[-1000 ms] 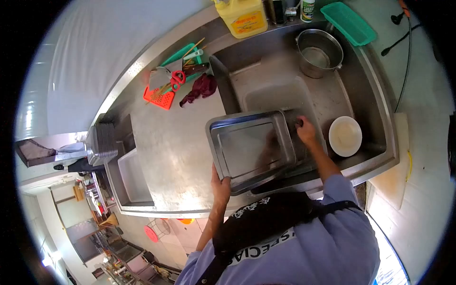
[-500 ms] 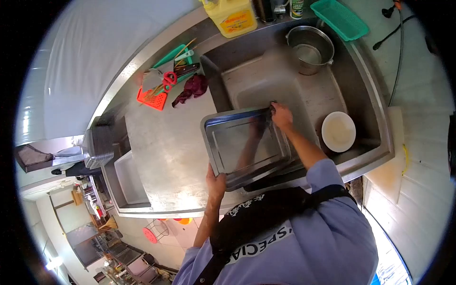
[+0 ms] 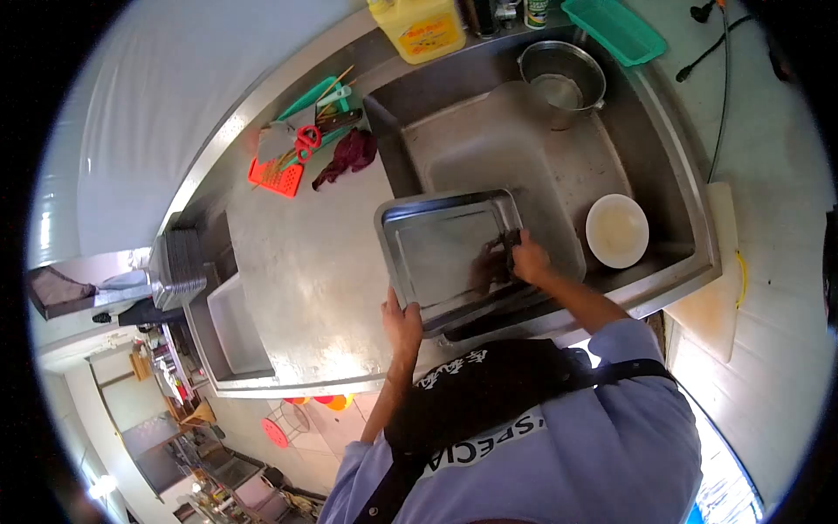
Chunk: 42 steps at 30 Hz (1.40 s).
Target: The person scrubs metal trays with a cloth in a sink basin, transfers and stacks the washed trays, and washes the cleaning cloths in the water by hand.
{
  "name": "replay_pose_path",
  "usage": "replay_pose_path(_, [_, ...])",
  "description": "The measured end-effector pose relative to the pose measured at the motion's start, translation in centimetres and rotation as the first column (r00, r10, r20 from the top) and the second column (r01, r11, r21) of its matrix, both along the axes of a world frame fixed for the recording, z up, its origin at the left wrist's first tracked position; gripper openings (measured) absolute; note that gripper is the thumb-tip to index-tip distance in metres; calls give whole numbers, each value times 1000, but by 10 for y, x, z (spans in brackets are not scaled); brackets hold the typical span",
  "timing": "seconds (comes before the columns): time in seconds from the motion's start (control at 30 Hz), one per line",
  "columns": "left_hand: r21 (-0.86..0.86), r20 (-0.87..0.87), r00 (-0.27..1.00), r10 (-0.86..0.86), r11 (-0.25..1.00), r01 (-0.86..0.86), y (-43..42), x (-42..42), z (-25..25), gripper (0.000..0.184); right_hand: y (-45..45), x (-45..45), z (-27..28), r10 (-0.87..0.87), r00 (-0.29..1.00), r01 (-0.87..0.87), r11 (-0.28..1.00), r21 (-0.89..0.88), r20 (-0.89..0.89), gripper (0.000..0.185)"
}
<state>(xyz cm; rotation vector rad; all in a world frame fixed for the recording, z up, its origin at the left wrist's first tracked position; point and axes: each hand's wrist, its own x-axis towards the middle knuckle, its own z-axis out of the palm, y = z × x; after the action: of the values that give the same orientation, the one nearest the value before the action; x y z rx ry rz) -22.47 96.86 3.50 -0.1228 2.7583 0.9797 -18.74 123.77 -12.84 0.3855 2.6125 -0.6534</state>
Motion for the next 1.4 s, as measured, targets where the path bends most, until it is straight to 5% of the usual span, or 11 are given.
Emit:
replay_pose_path(0.07, [-2,3,998,-57,998,57,-2,0,-4,64,18,-13,14,28,990,-18,997,-72,139,38])
replay_pose_path(0.17, [55,-57,990,-126,990,129,-8,-4,-30,65,7,-31,-24,-202,902,242,969,59,-381,32])
replay_pose_path(0.27, [-74,-156,967,-201,979,191,-5,-2,-31,64,-24,-72,-25,-577,786,532,814,-233,-223,35])
replay_pose_path(0.33, [-52,-161,959,-234,972,229,-10,-3,-32,63,-53,-99,-10,-457,726,296,882,-367,-514,41])
replay_pose_path(0.37, [-33,-162,955,-247,969,245,-12,-3,-35,63,-70,-110,37,-489,778,328,852,-408,-394,42])
replay_pose_path(0.57, [-36,-241,924,-297,954,297,-10,-8,-40,40,-128,-105,100,-210,723,-92,915,-393,-658,25])
replay_pose_path(0.87, [-65,-215,962,-166,986,156,4,9,-59,37,-89,4,86,219,814,-481,774,-412,-538,19])
replay_pose_path(1.07, [-189,-127,980,-153,974,128,23,23,-57,37,-1,12,15,461,886,-464,883,-72,-57,20])
replay_pose_path(1.13, [-181,-154,973,-169,973,141,24,17,-57,38,23,8,-20,456,867,-465,885,-6,202,20])
replay_pose_path(1.33, [-304,-177,956,-233,937,172,37,19,-56,42,16,4,-72,-173,985,171,974,147,-4,22])
replay_pose_path(1.4, [-299,-151,949,-278,928,224,37,11,-48,43,-5,-3,10,-112,985,91,984,-154,-132,24])
